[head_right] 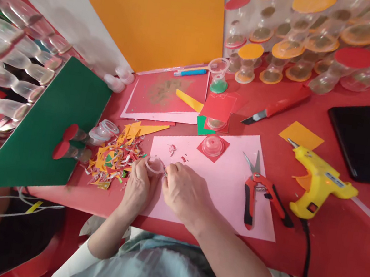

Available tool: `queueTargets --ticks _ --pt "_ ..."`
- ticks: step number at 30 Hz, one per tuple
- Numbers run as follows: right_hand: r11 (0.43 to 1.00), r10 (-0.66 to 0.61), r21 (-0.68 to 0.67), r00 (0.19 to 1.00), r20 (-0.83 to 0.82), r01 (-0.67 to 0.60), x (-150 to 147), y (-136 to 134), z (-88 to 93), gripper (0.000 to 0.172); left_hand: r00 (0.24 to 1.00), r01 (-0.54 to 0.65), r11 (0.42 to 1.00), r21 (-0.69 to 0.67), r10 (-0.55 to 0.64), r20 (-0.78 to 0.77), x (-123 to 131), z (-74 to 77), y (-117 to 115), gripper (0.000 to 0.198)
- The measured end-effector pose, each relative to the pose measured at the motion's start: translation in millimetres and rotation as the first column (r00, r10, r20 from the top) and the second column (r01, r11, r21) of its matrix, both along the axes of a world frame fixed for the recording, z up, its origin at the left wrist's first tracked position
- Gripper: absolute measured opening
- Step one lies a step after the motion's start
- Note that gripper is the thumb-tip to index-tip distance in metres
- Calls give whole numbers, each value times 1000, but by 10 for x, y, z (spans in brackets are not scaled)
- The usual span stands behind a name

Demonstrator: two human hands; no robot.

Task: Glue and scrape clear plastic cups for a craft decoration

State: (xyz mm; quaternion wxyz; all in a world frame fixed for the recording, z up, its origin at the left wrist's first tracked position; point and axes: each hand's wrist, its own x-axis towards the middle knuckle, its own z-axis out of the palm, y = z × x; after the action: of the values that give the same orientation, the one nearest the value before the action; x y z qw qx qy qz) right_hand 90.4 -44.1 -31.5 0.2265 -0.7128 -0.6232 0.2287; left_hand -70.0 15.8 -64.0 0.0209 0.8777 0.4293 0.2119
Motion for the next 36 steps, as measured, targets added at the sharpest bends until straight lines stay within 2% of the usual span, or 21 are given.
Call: queueTargets --ticks 6,14,17,28,36 --pt "1000 -12 20 1000 -17 13 9 22 -13 7 999 5 1000 12 -6 32 7 -20 0 36" --pt "999 -48 20 991 -127 51 84 -22 -68 10 998 0 1000 0 0 68 -10 -28 -22 38" --pt "999 -26 35 990 -137 31 83 -50 -81 11 998 -8 1000 15 7 61 -11 -24 -29 39" --pt "998 34 56 998 -47 -31 41 -31 -37 15 999 27 1000 -13 -27 26 20 21 -37 37" --pt "993 40 107 999 6 -41 15 -18 -78 13 999 34 998 -44 -33 22 16 28 -41 40"
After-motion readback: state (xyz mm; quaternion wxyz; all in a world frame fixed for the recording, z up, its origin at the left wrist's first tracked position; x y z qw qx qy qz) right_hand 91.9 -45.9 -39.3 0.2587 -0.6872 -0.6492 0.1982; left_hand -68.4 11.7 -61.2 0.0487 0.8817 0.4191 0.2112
